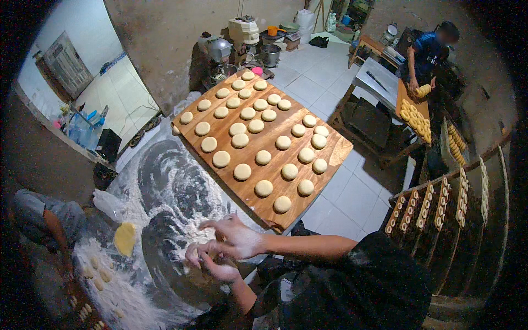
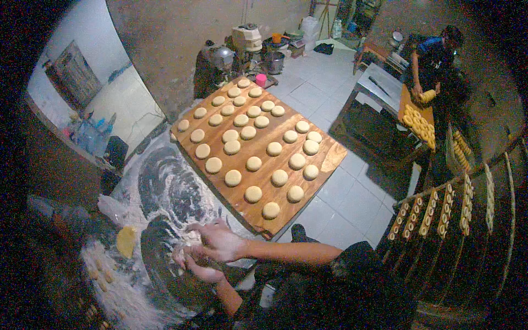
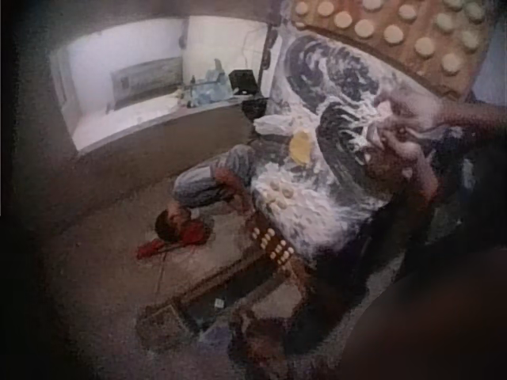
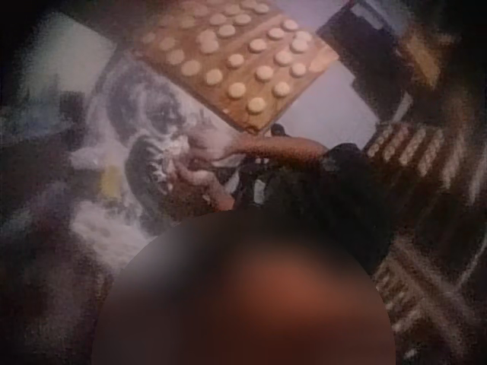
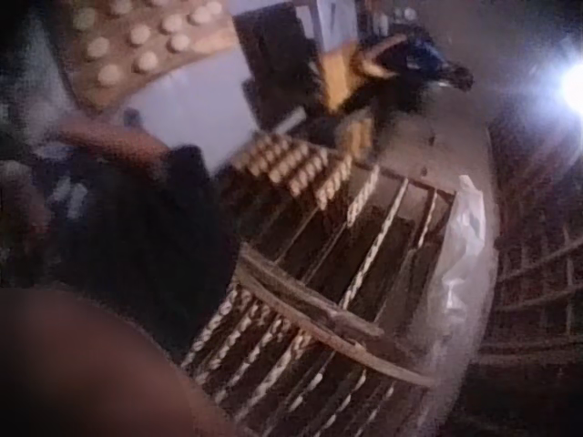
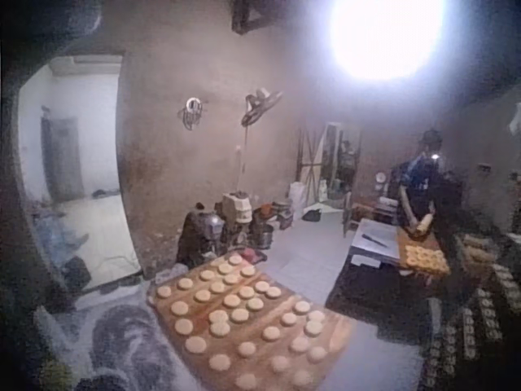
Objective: The person shapes small dough balls into ring shapes by hand and places them on a wooden board. Another person is also working with dough in the background.
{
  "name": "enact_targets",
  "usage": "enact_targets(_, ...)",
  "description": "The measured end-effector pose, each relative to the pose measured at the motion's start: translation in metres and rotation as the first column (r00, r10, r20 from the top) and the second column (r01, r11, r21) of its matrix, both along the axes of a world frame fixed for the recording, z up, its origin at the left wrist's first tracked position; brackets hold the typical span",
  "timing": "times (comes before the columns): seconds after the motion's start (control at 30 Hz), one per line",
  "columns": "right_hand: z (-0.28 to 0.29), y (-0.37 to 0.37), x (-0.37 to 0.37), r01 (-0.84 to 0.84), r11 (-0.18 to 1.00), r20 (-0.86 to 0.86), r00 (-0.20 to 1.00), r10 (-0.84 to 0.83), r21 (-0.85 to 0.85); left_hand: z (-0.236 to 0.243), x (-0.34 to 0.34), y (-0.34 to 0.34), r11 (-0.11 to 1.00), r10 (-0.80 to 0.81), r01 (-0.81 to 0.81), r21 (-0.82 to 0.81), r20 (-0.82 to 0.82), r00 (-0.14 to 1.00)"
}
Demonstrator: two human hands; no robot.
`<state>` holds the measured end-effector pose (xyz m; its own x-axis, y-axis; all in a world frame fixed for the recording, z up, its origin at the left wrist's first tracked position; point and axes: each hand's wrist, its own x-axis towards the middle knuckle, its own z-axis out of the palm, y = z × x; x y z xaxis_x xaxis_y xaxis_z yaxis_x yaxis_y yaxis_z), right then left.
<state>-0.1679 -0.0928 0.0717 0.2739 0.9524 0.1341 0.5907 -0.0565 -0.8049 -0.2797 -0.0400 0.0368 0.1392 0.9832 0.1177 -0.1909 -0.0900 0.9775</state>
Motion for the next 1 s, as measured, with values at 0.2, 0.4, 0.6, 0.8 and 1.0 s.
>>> enact_targets(0.2,0.008,-0.038,0.046,0.002,0.999,-0.360,0.933,0.015,0.047,0.006,0.076,-0.038,0.938,-0.077,0.116,0.328,-0.130,0.988)
enact_targets(0.4,0.016,-0.114,0.128,0.061,0.997,-0.483,0.875,-0.033,0.042,0.018,0.154,-0.091,0.896,-0.074,0.170,0.410,-0.239,0.968)
enact_targets(0.6,0.001,-0.172,0.196,0.196,0.931,-0.745,0.659,0.107,0.307,0.033,0.220,-0.149,0.865,-0.357,0.461,0.200,-0.401,0.844)
enact_targets(0.8,0.002,-0.224,0.246,0.325,0.941,-0.553,0.802,-0.223,0.092,0.044,0.272,-0.196,0.804,-0.366,0.519,0.290,-0.447,0.816)
enact_targets(1.0,-0.009,-0.246,0.274,0.363,0.882,-0.306,0.912,-0.272,0.299,0.041,0.299,-0.220,0.765,-0.492,0.621,0.173,-0.466,0.735)
